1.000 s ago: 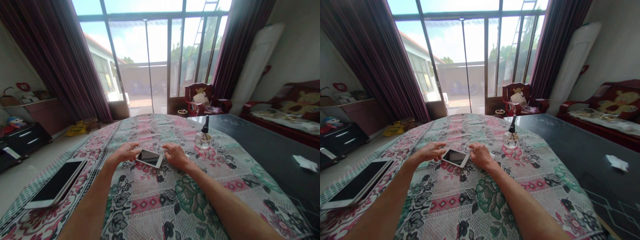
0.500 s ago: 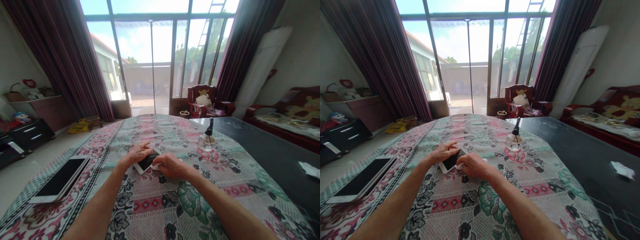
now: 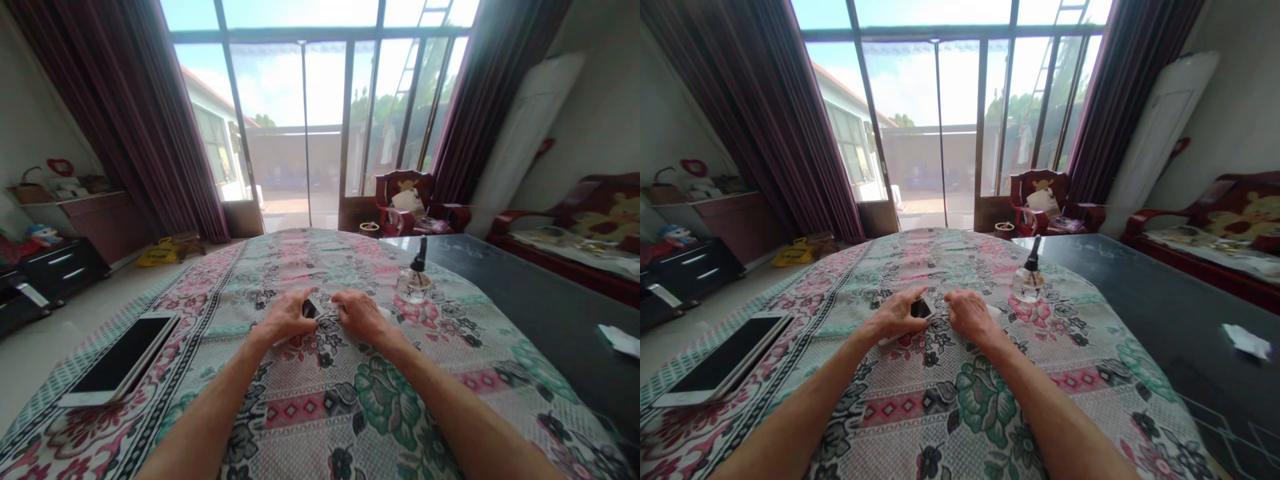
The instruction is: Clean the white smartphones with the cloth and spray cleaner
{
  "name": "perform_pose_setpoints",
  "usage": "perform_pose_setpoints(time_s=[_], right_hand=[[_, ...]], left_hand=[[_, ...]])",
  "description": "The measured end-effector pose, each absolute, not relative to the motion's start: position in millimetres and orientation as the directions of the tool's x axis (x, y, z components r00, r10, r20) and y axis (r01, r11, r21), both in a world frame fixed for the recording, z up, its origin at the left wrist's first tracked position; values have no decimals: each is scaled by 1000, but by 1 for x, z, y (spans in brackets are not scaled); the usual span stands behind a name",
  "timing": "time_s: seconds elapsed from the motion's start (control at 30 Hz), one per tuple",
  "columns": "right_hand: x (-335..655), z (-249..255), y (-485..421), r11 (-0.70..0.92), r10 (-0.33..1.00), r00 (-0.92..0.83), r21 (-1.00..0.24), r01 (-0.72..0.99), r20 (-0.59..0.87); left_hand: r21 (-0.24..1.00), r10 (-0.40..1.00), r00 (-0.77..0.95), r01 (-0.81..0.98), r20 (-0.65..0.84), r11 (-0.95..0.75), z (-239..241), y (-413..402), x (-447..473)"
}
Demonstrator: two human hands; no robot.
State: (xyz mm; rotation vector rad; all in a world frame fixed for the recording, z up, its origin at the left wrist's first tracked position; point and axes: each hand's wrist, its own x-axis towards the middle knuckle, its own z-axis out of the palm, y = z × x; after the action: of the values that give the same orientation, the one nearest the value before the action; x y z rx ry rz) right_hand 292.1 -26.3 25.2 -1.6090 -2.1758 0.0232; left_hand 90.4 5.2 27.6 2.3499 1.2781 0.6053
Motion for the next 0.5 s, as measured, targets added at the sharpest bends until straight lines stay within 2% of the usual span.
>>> perform_pose_setpoints(time_s=[0.13,0.23,0.5], right_hand=[[290,27,-28,337,914,-244,-270,902,326],[288,30,-30,351,906,-256,-259,900,338],[288,34,-31,340,917,-259,-254,906,305]], left_hand=[[743,824,535,472,188,-475,37,10,76],[843,815,548,337,186,-419,41,12,69],[919,785,576,137,229,-369,40,15,67]])
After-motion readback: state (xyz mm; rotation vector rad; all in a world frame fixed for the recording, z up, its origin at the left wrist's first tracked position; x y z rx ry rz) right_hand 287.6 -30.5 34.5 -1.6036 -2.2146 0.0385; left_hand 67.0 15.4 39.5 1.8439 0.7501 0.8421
